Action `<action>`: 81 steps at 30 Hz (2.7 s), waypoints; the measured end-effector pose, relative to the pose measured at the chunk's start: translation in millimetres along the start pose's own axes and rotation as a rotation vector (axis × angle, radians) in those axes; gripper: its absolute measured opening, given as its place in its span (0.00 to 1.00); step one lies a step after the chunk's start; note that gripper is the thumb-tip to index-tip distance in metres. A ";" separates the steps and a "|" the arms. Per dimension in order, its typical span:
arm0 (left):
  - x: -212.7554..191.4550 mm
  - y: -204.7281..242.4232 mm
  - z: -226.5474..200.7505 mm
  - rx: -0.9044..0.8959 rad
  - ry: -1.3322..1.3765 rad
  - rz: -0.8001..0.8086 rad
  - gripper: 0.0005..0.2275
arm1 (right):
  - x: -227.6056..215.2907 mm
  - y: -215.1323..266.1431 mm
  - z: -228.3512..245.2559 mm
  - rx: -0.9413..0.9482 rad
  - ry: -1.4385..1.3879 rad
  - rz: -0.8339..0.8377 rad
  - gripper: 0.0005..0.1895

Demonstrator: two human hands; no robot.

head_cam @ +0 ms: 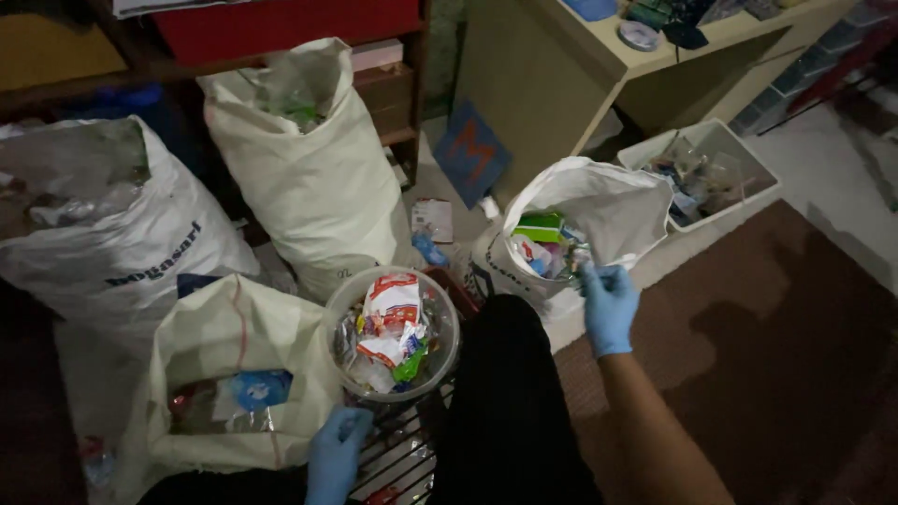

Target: The person sits on the floor and sorts small packaged items from a clear bowl into several large white bags. They pick up items one by one, examine them, and place them into the appropriate bag.

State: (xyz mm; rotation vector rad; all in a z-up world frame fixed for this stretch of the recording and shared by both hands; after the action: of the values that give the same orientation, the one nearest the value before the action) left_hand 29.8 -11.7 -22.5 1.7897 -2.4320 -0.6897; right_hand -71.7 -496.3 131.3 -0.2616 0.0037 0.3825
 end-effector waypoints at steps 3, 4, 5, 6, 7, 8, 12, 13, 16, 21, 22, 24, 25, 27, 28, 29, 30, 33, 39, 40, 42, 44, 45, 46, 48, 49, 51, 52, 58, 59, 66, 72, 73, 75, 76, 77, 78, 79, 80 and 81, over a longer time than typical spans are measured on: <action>1.1 2.1 2.2 -0.010 -0.068 -0.027 0.05 | -18.0 -21.0 -9.2 -0.028 0.038 -0.066 0.12; 3.3 -0.3 6.9 0.069 -0.166 -0.017 0.06 | -22.3 -24.8 -13.6 0.038 0.093 -0.059 0.02; -1.5 -2.6 11.0 0.145 -0.272 -0.017 0.07 | -19.2 -26.7 -20.2 0.108 0.139 -0.045 0.10; -7.2 -1.5 -4.1 0.134 -0.275 -0.046 0.07 | -9.3 -21.2 -10.9 0.114 0.125 -0.017 0.10; -6.5 6.8 -16.0 0.197 -0.225 -0.023 0.06 | -7.0 -14.4 -2.3 0.114 0.147 -0.026 0.10; -5.7 14.1 -27.4 0.261 -0.175 -0.001 0.05 | -5.0 -7.9 5.4 0.113 0.169 -0.034 0.12; -2.3 11.5 -23.6 0.143 -0.212 -0.067 0.06 | 22.3 25.1 7.1 -0.002 0.149 0.013 0.08; -2.6 14.7 -26.6 0.112 -0.211 -0.048 0.06 | 27.6 33.6 0.4 -0.099 0.104 0.080 0.09; 0.9 12.5 -30.0 0.090 -0.270 0.024 0.07 | 57.9 62.4 6.1 -0.359 0.128 0.281 0.09; 2.7 23.1 -42.6 0.037 -0.375 0.102 0.15 | 151.5 108.7 7.3 -0.500 0.242 0.816 0.10; 5.3 21.9 -37.8 0.061 -0.322 0.124 0.13 | 171.1 116.8 -13.2 -0.342 0.306 0.960 0.12; 5.3 19.3 -36.4 0.078 -0.269 0.128 0.11 | 206.5 134.1 -37.4 -0.187 0.358 1.117 0.16; 4.1 20.6 -38.3 0.042 -0.303 0.140 0.10 | 218.1 147.9 -46.9 -0.180 0.648 1.274 0.22; 2.5 21.6 -40.0 -0.004 -0.338 0.148 0.10 | 233.0 164.3 -52.2 -0.172 0.940 1.428 0.30; 1.7 21.6 -40.7 0.011 -0.306 0.122 0.09 | 237.1 167.7 -50.0 -0.100 1.002 1.458 0.36; 0.3 20.5 -41.4 0.027 -0.275 0.097 0.09 | 241.5 171.2 -47.7 -0.027 1.064 1.484 0.45; -1.2 18.9 -37.5 0.019 -0.278 0.093 0.09 | 243.2 171.6 -57.0 -0.025 1.059 1.493 0.45; -0.3 22.0 -40.9 0.097 -0.284 0.065 0.07 | 238.5 173.7 -85.4 -0.129 1.120 1.515 0.24; 5.2 23.3 -44.3 0.024 -0.220 0.100 0.08 | 225.7 174.6 -108.5 -0.042 0.978 1.437 0.17; 4.9 24.4 -45.1 -0.017 -0.261 0.131 0.09 | 222.5 173.8 -113.1 0.019 0.869 1.382 0.16; 0.8 19.9 -54.3 -0.044 -0.302 0.155 0.10 | 225.2 167.0 -107.1 0.063 0.755 1.318 0.15; -3.7 23.1 -59.3 -0.163 -0.277 0.192 0.10 | 221.6 166.5 -90.7 0.246 0.588 1.259 0.11; -2.1 23.4 -56.0 -0.160 -0.275 0.192 0.10 | 221.8 167.6 -96.8 0.243 0.590 1.258 0.11; -1.4 23.5 -53.9 -0.124 -0.269 0.154 0.11 | 222.0 167.2 -102.1 0.254 0.525 1.200 0.07; 0.5 20.9 -49.5 -0.080 -0.262 0.114 0.12 | 222.5 166.6 -99.7 0.256 0.460 1.140 0.04; 1.4 19.6 -46.8 -0.061 -0.247 0.092 0.11 | 221.4 167.0 -92.3 0.260 0.441 1.106 0.10; 4.3 15.8 -34.5 -0.035 -0.231 0.069 0.10 | 218.3 169.0 -86.9 0.256 0.422 1.071 0.19; 5.8 13.0 -26.2 0.012 -0.182 0.051 0.10 | 215.8 170.4 -90.4 0.337 0.370 1.046 0.18; 11.4 1.2 -14.1 0.096 0.105 0.002 0.10 | 193.6 192.4 -34.9 0.498 0.039 1.033 0.10; 15.2 -2.2 -9.2 0.035 0.236 0.045 0.09 | 189.0 198.4 -30.1 0.499 0.021 1.042 0.12; 9.6 -5.5 -13.2 0.076 0.108 0.068 0.05 | 163.0 259.3 -17.0 0.556 0.107 1.038 0.07; 1.9 -5.8 -9.7 0.032 0.152 0.037 0.04 | 171.4 259.7 -11.9 0.499 -0.015 1.209 0.18; -1.8 -5.4 -10.1 -0.018 0.062 -0.016 0.06 | 172.2 256.4 -7.9 0.615 0.041 1.152 0.14; -4.7 -4.9 -10.5 -0.066 -0.026 -0.073 0.09 | 173.2 255.0 -9.8 0.725 0.097 1.095 0.13; -2.6 -4.9 -10.1 -0.060 0.101 -0.061 0.07 | 173.6 255.9 -15.6 0.754 -0.017 1.050 0.10; 0.4 -3.8 -9.2 -0.054 0.229 -0.048 0.06 | 172.6 256.9 -22.0 0.782 -0.132 1.002 0.09; 1.4 -2.6 -5.7 -0.053 0.231 -0.052 0.06 | 170.6 257.9 -25.3 0.781 -0.131 1.006 0.09; 0.3 -5.6 -4.8 -0.045 0.136 -0.083 0.05 | 172.2 256.7 -27.2 0.740 -0.134 1.021 0.10; -0.7 -8.9 -4.4 -0.037 0.042 -0.115 0.10 | 174.0 254.9 -29.0 0.699 -0.136 1.036 0.12; -4.0 -5.7 -11.4 -0.031 0.042 -0.115 0.10 | 174.7 253.9 -27.2 0.693 -0.139 1.035 0.12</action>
State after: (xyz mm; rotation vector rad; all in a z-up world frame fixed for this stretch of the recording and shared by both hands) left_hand 39.6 -13.1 -13.5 1.9246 -2.2945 -0.6871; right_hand -2.1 -211.7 31.9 0.4915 0.1375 1.3887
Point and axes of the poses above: each hand's wrist, its own y-axis away from the middle knuckle, its own x-axis out of the palm, z = x × y, the point moved 3 cm from there along -y, towards the middle knuckle, and after that the axes turned 7 degrees about -y, right-handed, at the moved point
